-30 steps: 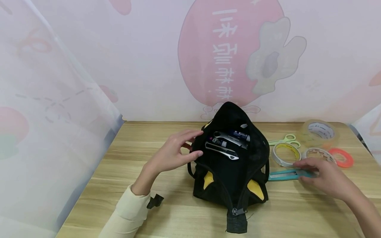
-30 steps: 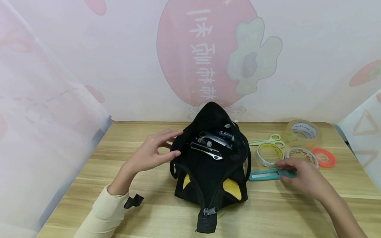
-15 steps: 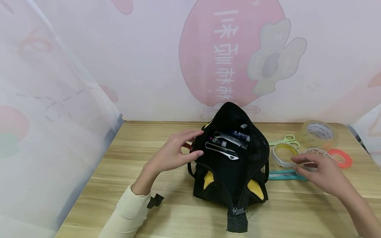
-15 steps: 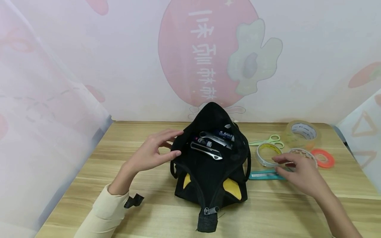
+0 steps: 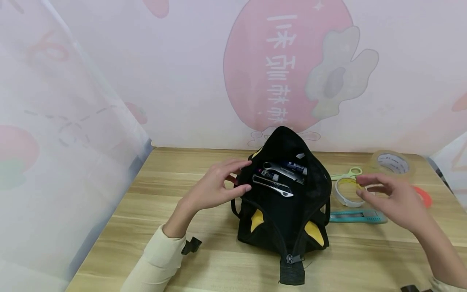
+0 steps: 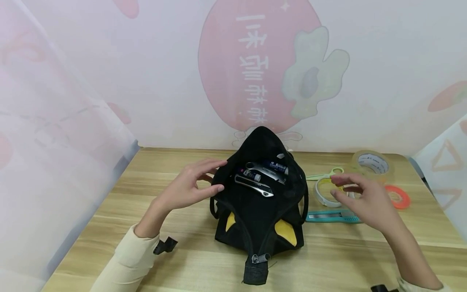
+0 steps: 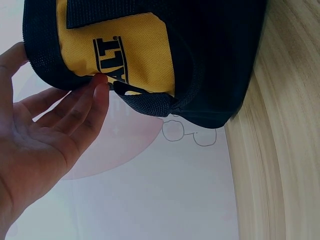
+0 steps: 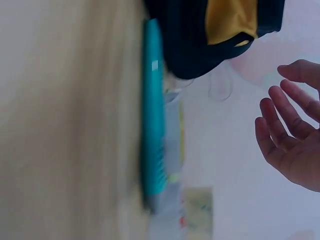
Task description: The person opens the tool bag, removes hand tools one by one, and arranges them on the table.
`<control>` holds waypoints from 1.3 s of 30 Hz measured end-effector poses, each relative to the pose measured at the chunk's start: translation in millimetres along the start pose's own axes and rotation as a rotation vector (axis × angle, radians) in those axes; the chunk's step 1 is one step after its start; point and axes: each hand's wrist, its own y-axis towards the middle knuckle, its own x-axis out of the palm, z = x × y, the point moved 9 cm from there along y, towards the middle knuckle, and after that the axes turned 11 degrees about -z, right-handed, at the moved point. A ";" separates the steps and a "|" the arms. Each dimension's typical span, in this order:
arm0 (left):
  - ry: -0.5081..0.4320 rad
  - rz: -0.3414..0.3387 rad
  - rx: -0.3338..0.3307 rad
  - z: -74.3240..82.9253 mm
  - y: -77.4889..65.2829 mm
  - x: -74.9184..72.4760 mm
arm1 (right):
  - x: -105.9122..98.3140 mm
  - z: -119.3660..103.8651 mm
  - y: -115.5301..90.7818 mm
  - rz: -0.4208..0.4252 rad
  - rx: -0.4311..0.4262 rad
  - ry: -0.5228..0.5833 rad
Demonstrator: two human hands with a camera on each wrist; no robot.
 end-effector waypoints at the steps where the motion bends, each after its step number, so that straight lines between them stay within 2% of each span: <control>1: -0.002 0.000 -0.003 -0.5 -0.1 0.1 | -1.2 -5.6 3.1 0.004 -0.010 0.011; 5: -0.006 0.001 -0.010 -0.9 -1.0 0.1 | -4.2 -28.1 17.9 -0.001 -0.056 0.057; 7: -0.009 0.000 -0.015 -0.8 -1.4 -0.2 | -4.9 -37.0 24.8 -0.018 -0.052 0.071; 13: -0.014 0.000 -0.022 0.0 -2.3 -1.2 | 0.1 -55.7 41.1 -0.100 -0.021 0.211; 19: -0.009 0.000 -0.014 0.0 -0.9 -0.5 | 8.6 -73.2 53.4 -0.129 -0.059 0.309; 30: -0.020 -0.006 -0.011 0.2 1.0 -0.1 | 26.3 -101.0 77.3 -0.207 -0.101 0.270; 33: -0.014 -0.006 -0.012 0.7 1.2 -0.1 | 34.6 -110.1 86.5 -0.259 -0.144 0.234; 39: -0.021 -0.004 -0.006 3.1 2.8 0.6 | 60.8 -117.5 103.6 -0.394 -0.173 0.110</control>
